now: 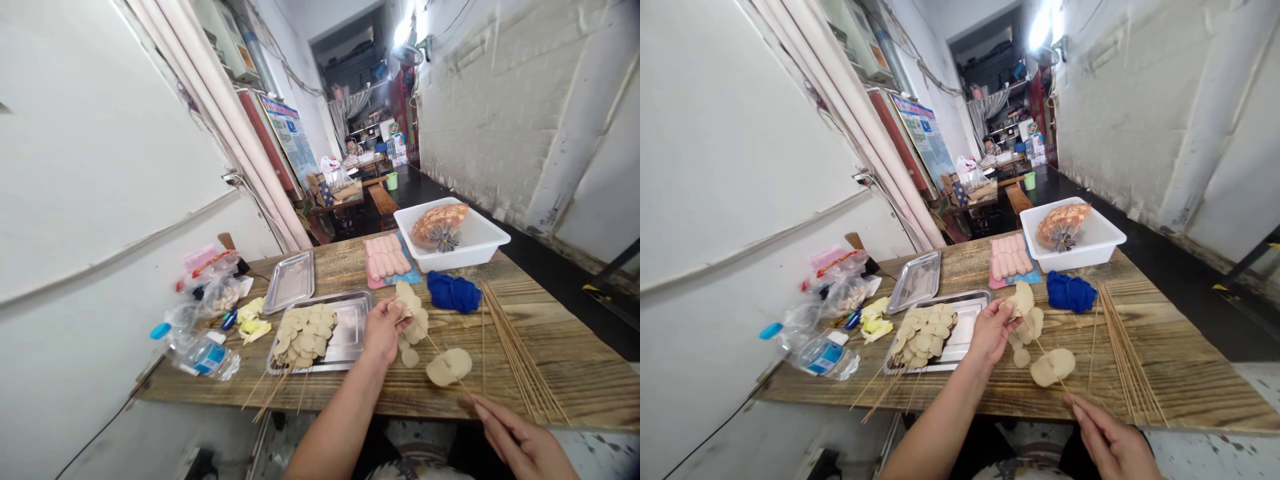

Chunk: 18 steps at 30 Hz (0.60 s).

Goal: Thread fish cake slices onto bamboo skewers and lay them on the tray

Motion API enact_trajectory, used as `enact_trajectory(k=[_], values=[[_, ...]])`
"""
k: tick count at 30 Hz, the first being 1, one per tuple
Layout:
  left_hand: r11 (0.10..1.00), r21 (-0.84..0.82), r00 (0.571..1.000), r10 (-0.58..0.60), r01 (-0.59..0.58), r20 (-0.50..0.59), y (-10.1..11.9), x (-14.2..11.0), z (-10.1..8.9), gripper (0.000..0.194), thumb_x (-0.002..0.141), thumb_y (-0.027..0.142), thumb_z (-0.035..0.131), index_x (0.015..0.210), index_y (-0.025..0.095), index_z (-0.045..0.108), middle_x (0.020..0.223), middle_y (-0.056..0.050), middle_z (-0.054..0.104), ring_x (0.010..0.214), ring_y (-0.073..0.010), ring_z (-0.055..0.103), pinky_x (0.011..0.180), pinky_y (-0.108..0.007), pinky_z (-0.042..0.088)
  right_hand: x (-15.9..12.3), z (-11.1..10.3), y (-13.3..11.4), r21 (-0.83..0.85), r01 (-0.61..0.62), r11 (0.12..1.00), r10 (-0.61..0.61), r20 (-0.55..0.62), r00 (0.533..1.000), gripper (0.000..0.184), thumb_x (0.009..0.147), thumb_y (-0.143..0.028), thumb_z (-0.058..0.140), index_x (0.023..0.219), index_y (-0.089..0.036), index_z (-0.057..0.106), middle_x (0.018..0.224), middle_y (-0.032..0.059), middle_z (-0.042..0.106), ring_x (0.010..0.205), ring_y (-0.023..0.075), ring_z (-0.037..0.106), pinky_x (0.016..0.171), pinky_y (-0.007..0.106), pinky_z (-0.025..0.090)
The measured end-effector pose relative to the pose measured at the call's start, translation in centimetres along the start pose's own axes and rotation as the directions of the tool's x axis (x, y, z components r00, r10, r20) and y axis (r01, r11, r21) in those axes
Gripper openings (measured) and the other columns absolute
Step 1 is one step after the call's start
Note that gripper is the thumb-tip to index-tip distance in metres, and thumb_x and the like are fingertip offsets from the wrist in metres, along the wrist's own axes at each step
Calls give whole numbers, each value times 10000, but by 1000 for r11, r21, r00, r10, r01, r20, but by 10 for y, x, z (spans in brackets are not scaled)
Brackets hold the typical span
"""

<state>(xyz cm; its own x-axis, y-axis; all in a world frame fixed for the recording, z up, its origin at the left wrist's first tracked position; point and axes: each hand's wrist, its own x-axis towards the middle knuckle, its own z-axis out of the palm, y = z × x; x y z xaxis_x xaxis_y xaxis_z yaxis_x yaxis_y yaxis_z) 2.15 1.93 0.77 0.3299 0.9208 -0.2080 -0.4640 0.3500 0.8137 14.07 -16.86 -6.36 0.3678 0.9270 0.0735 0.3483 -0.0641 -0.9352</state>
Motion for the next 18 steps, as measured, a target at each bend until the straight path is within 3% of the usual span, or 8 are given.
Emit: enact_trajectory(k=[13,18], values=[[999,38,999,28,-29,20,-3,-2,4,322,530,275,755,763,99,618,789,-62,625,703,-137,579,688,-305,479,0,-3,-2,-12,12,1000,-13,-27,1000,305,728,-377,574,937,-216,727,943,57,720,859,206,672,808,252,483],[999,44,999,17,-18,27,-2,-5,5,295,550,261,750,757,97,616,767,-54,626,678,-123,575,682,-289,477,0,-1,5,75,-32,997,33,-14,999,308,737,-385,585,962,-221,719,1023,65,690,898,226,658,825,285,484]])
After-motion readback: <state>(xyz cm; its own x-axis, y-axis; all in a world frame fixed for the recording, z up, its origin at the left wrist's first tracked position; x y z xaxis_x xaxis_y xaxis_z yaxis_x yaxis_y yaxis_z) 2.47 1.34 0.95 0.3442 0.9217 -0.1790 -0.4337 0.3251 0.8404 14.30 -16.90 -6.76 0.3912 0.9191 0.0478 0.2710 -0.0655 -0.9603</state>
